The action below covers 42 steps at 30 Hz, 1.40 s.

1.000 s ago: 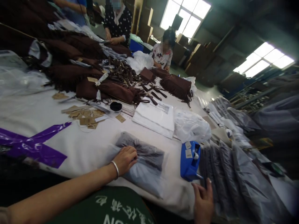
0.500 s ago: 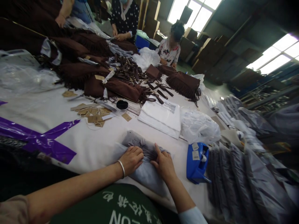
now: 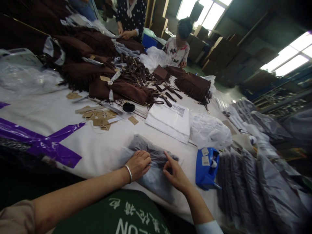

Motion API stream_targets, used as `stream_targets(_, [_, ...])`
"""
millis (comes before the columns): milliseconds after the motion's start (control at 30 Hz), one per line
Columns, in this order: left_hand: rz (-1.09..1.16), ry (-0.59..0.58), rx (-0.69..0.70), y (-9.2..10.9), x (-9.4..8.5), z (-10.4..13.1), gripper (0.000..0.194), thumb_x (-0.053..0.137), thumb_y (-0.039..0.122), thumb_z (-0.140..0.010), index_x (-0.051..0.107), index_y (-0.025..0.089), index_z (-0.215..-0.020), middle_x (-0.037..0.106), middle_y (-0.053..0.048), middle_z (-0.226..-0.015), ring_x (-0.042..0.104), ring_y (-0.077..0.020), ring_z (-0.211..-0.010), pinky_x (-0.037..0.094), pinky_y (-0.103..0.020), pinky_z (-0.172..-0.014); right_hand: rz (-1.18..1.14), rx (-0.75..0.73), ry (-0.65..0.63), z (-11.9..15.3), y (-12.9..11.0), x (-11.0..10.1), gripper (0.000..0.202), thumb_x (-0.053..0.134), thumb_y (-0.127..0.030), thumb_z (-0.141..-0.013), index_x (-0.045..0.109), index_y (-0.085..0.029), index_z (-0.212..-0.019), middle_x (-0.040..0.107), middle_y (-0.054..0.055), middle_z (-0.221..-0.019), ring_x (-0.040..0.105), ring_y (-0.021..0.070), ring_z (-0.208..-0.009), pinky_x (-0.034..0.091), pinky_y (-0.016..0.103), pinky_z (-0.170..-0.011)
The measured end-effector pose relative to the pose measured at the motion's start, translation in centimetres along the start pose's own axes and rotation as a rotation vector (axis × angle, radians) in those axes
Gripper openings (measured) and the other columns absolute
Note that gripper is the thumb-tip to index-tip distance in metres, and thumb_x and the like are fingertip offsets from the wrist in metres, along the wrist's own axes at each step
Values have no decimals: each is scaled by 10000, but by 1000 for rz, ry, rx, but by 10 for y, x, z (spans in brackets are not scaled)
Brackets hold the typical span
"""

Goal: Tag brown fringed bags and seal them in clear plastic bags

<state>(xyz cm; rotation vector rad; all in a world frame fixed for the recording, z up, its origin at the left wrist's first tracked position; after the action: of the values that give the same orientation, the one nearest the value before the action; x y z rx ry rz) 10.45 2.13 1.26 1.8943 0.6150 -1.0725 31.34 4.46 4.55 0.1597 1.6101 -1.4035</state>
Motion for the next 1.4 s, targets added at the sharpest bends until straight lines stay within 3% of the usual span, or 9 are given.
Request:
stream_targets(200, [-23,-18,22,-2,2,1,62,520,230,-864,533,181,-899,528,-65,-981,453,-238,-972,354,-412,-879,579,-51,-139,-12,-11,23,776,460,-71,-783,114,-189,-1467,628,78,-907,497,240,-936,328,375,-927])
stream_targets(400, [-13,-20,35,-3,2,0,61,511,225,-871,541,180,-899,526,-68,-980,459,-232,-969,357,-403,-876,620,59,-31,-16,1,19,840,584,-156,-778,106,-195,-1468,640,78,-856,515,274,-916,362,393,-869])
stream_targets(533, [8,-18,25,-2,0,1,61,520,227,-863,540,179,-896,531,-67,-981,459,-233,-980,353,-405,-891,171,182,205,-3,15,2,764,590,-327,-824,173,-216,-1455,563,-10,-684,523,204,-702,413,348,-748])
stream_targets(633, [39,2,18,-2,-1,1,53,529,227,-856,546,184,-881,538,-63,-971,464,-228,-972,351,-405,-896,-297,276,401,15,13,-2,473,477,-409,-892,414,-224,-1323,519,-31,-653,493,152,-609,414,300,-669])
stream_targets(833, [88,26,-49,-2,1,-1,46,547,233,-850,551,188,-857,553,-53,-953,469,-228,-962,356,-400,-880,-1004,268,211,27,-9,38,211,552,-395,-857,612,-197,-900,420,-56,-532,467,124,-619,412,316,-808])
stream_targets(1000, [90,20,-29,-2,1,-1,44,552,234,-851,550,191,-860,559,-48,-962,474,-222,-963,354,-396,-889,-1077,305,157,26,-1,46,220,523,-416,-861,564,-204,-822,302,-83,-509,424,105,-575,427,301,-779])
stream_targets(1067, [80,21,-19,-2,1,-1,44,541,232,-858,552,190,-859,559,-50,-962,475,-222,-960,355,-396,-887,-926,307,81,25,1,33,226,537,-404,-851,574,-185,-811,371,-70,-520,419,99,-549,424,257,-678])
stream_targets(1233, [56,23,-5,-1,0,-2,63,525,241,-871,554,186,-859,556,-54,-961,471,-224,-962,348,-405,-899,123,215,-159,4,-6,-10,198,478,-308,-857,627,-190,-801,611,13,-691,544,149,-653,398,265,-625])
stream_targets(1400, [36,9,17,-1,1,-1,77,508,238,-881,561,182,-873,554,-61,-967,473,-223,-968,355,-404,-896,429,193,-234,-32,-12,1,43,656,-205,-697,682,-176,-679,663,74,-684,607,252,-756,396,391,-797])
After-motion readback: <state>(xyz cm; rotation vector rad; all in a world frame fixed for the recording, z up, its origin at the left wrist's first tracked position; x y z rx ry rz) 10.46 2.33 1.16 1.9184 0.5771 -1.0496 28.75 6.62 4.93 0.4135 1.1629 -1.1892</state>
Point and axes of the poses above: each hand's wrist, its own z-axis away from the middle knuckle, its own x-axis out of the palm, y = z × x, the point moved 2 cm from there along -z, towards the middle knuckle
